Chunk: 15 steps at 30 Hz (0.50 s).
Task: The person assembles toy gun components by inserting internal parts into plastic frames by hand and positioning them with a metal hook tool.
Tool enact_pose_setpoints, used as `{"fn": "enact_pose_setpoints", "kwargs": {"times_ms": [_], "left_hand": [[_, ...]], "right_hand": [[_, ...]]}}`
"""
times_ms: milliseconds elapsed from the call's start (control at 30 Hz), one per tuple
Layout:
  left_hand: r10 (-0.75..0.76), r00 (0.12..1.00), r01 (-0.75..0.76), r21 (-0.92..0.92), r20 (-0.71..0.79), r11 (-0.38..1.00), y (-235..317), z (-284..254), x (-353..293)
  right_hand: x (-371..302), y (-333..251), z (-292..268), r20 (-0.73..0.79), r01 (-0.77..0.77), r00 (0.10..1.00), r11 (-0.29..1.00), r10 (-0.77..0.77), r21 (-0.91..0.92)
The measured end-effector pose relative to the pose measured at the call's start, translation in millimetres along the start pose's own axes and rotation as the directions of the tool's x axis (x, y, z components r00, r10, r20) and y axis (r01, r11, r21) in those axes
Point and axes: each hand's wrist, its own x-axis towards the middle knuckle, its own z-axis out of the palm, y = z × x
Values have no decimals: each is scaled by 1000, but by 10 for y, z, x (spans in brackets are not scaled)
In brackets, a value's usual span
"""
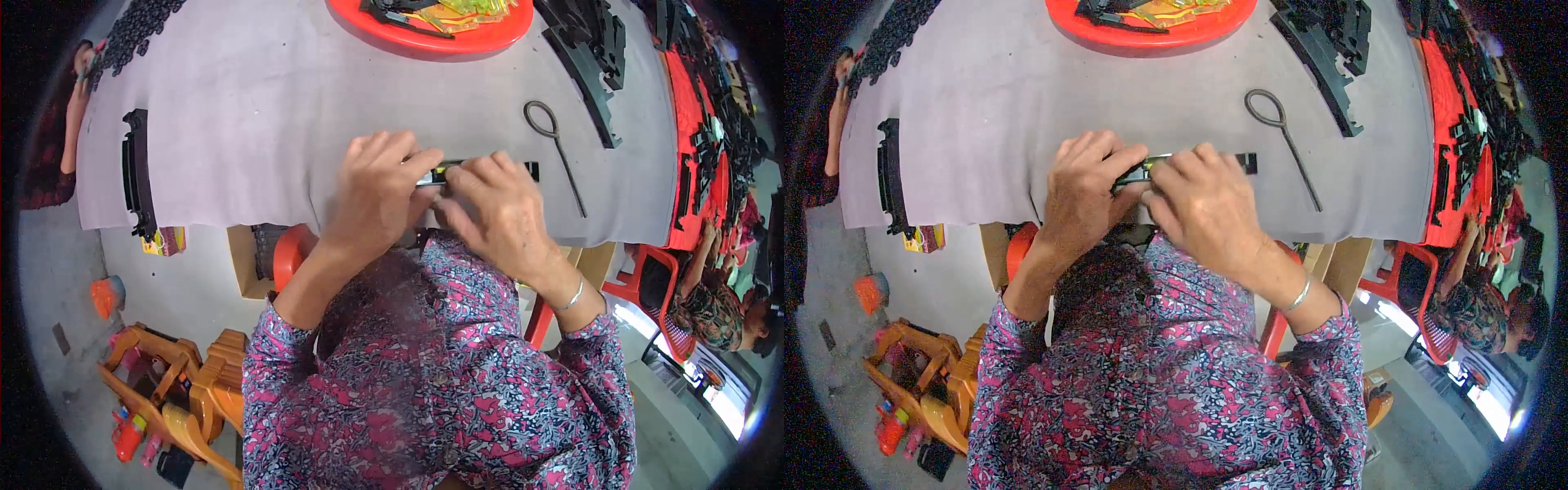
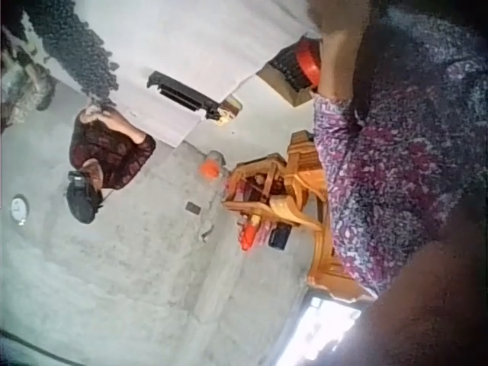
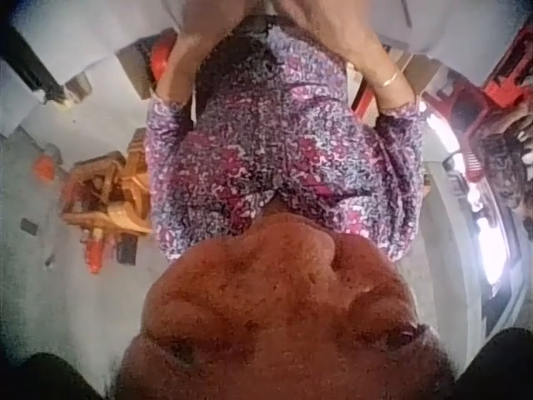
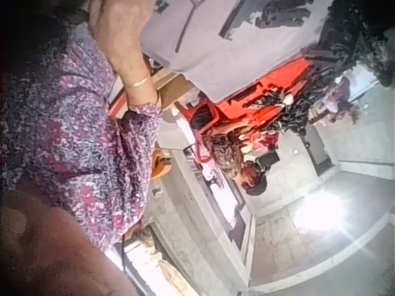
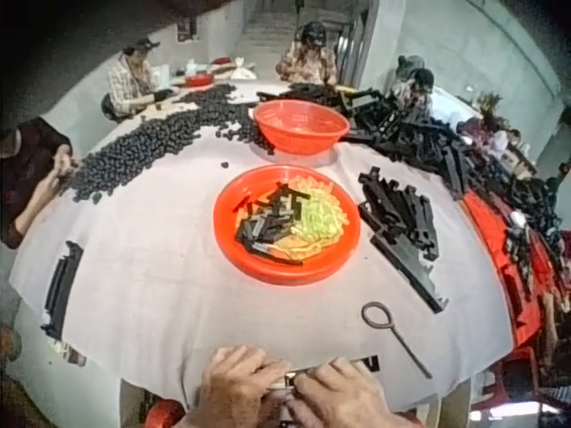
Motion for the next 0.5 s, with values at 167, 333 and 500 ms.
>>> {"fn": "enact_pose_setpoints", "kwargs": {"times_ms": [167, 333, 500], "left_hand": [[45, 998, -45, 14, -45, 999, -63, 38, -17], [65, 997, -64, 21, -47, 998, -38, 11, 6], [108, 994, -108, 8, -24, 994, -32, 21, 28]], "right_hand": [[464, 221, -141, -168, -82, 979, 975, 118, 209], [1254, 816, 44, -300, 108, 951, 989, -74, 98], [1690, 1275, 148, 152, 145, 981, 980, -124, -136]]}}
